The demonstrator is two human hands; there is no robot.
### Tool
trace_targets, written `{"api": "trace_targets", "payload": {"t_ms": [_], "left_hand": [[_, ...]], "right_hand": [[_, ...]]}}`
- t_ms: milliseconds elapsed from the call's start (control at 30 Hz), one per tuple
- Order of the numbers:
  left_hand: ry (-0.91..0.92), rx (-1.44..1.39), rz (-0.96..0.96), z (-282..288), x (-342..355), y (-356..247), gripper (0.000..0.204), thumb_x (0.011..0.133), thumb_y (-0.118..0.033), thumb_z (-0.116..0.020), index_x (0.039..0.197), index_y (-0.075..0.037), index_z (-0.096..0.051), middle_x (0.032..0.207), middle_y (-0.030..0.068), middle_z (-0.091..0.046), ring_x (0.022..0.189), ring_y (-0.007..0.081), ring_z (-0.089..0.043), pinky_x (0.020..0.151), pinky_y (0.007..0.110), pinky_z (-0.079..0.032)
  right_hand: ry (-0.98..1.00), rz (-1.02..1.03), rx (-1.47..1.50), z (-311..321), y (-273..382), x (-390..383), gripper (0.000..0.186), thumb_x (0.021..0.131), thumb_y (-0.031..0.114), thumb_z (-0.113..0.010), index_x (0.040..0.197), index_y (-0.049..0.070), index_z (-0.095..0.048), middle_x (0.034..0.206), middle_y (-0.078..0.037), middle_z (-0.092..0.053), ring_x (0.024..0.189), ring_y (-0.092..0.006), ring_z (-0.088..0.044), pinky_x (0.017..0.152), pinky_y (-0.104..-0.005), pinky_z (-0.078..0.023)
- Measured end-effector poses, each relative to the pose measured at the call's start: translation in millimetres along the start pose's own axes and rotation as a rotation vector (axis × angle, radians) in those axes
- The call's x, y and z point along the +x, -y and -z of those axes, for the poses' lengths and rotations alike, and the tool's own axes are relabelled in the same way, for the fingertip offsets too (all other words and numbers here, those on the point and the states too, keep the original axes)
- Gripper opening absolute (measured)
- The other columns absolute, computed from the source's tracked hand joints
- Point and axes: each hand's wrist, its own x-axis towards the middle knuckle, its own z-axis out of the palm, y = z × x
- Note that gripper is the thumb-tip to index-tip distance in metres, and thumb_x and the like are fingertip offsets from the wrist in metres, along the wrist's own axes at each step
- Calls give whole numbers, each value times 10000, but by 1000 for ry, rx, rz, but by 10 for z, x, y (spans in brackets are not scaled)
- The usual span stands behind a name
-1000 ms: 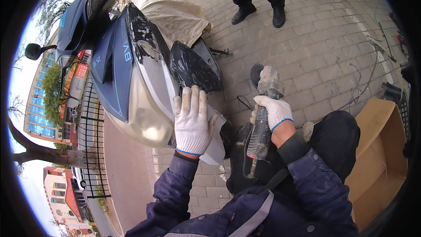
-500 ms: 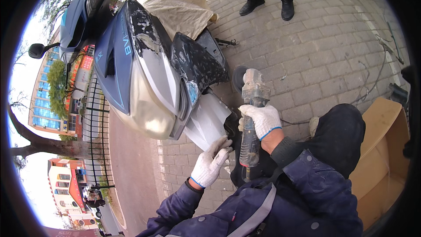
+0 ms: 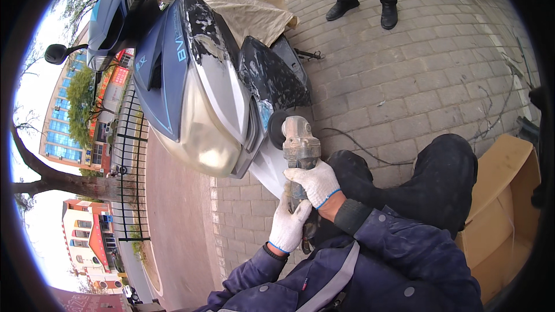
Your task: The person uses a pneumatic tool to work on the side of a white truck, then switches to a handheld grinder to sand the front panel of a blue scooter. The person remains seated on the ground throughout the clip.
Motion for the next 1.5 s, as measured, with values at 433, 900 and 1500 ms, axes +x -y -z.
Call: {"api": "trace_targets", "payload": {"t_ms": [433, 900, 1500], "left_hand": [[-2, 175, 40, 290, -213, 168, 833, 987, -159, -756, 1692, 34, -354, 1352, 140, -732, 1171, 145, -685, 1024, 331, -567], [35, 383, 47, 703, -303, -79, 665, 965, -123, -738, 1566, 0, -482, 1116, 97, -767, 910, 130, -730, 829, 321, -617], [20, 580, -29, 752, -110, -143, 740, 933, -205, -789, 1573, 41, -512, 1041, 149, -797, 883, 143, -749, 830, 334, -617]], "right_hand": [[84, -101, 81, -3, -255, -241, 319, 971, 99, -803, 1266, -4, -738, 1125, -67, -781, 975, -159, -745, 896, -327, -591], [197, -207, 85, -168, -488, -216, 313, 942, 147, -847, 1216, 24, -756, 1103, -59, -777, 963, -165, -734, 870, -343, -587], [246, -233, 102, -82, -429, -66, 297, 976, 177, -833, 1219, 17, -772, 1098, -55, -787, 968, -147, -738, 856, -333, -584]]}}
